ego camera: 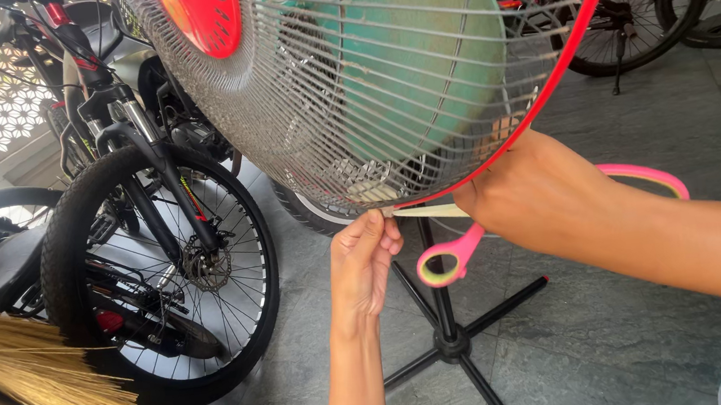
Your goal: The person uses pink-handled scissors to cut a white zip tie securing the front grill of a standing electric fan. The person repeatedly snips the zip tie until it is severed, then removes the cut piece from the fan grill.
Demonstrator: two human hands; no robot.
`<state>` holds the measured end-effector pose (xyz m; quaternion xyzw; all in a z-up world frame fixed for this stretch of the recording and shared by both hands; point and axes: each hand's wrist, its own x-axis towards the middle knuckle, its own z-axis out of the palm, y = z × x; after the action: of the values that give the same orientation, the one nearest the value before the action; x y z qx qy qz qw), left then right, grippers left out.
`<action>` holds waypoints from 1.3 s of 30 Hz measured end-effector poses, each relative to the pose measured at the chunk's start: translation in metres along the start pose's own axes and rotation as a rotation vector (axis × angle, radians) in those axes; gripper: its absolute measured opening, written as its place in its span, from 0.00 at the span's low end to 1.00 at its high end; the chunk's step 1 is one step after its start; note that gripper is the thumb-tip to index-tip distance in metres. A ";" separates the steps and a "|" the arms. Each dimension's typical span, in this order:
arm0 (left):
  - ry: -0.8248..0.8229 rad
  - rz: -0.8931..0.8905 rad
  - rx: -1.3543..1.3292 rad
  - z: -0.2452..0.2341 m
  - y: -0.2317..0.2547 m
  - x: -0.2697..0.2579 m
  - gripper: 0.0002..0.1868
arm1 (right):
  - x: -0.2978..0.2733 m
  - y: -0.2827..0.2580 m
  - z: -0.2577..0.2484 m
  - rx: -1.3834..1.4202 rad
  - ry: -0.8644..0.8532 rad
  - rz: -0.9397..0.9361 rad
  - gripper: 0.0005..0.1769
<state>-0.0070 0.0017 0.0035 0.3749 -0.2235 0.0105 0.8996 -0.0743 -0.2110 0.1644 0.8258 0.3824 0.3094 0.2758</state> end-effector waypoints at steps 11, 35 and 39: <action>-0.024 0.000 0.002 -0.007 0.001 -0.003 0.13 | 0.007 0.014 -0.004 0.612 -0.379 0.116 0.15; -0.069 0.012 -0.004 -0.012 0.005 0.009 0.15 | -0.008 -0.054 0.065 1.807 -0.525 0.601 0.22; 0.052 -0.099 0.028 -0.009 0.005 0.009 0.12 | -0.012 -0.036 0.049 1.097 -0.446 0.451 0.08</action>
<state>0.0035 0.0098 0.0048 0.3976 -0.1809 -0.0211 0.8993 -0.0621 -0.2108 0.1037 0.9519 0.2355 -0.0607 -0.1866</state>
